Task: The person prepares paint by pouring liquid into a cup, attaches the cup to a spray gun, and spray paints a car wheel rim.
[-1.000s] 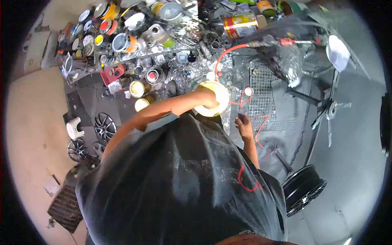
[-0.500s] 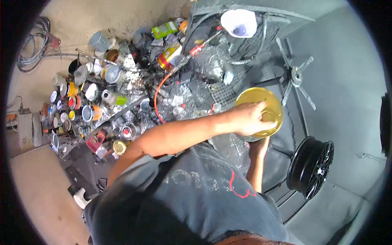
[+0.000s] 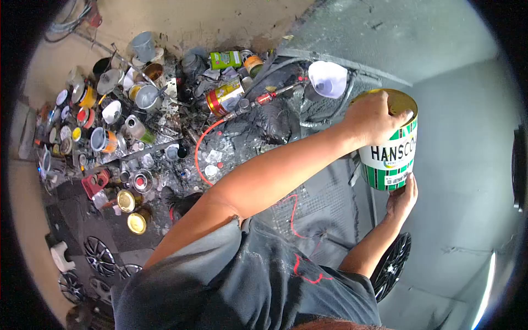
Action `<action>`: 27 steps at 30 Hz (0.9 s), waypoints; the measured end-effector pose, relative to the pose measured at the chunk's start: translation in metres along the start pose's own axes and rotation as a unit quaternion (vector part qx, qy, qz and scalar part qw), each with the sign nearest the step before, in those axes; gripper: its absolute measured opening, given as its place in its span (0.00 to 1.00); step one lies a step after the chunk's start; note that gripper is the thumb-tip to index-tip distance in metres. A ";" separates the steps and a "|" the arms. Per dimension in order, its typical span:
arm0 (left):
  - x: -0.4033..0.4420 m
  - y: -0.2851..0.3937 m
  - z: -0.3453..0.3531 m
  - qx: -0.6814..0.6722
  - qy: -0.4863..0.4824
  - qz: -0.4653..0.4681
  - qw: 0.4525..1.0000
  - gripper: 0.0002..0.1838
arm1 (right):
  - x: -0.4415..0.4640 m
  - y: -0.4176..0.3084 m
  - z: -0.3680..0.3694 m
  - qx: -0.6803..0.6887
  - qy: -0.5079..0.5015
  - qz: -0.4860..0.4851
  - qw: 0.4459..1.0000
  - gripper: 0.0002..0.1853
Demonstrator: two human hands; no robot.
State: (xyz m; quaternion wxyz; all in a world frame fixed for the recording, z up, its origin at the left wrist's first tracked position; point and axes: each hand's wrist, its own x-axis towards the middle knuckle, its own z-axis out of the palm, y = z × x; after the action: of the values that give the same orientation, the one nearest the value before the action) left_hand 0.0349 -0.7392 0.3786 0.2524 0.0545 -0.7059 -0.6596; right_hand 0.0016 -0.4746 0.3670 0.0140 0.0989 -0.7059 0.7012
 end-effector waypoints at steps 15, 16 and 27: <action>0.037 -0.017 -0.017 -0.227 -0.053 -0.073 0.970 0.26 | -0.010 -0.064 0.023 -0.106 -0.078 -0.027 0.991 0.21; 0.035 -0.015 -0.021 -0.225 -0.057 -0.055 0.971 0.25 | -0.018 -0.061 0.026 -0.096 -0.055 -0.032 0.993 0.21; -0.146 -0.030 -0.093 0.172 -0.386 0.014 0.906 0.31 | -0.225 0.169 0.100 0.256 0.021 0.272 0.927 0.34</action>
State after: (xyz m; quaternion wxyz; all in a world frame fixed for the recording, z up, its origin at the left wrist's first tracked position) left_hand 0.1933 -0.7669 0.3088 -0.0438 -0.1716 -0.8515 -0.4936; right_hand 0.2072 -0.5475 0.1625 -0.1879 -0.1116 -0.5015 0.8371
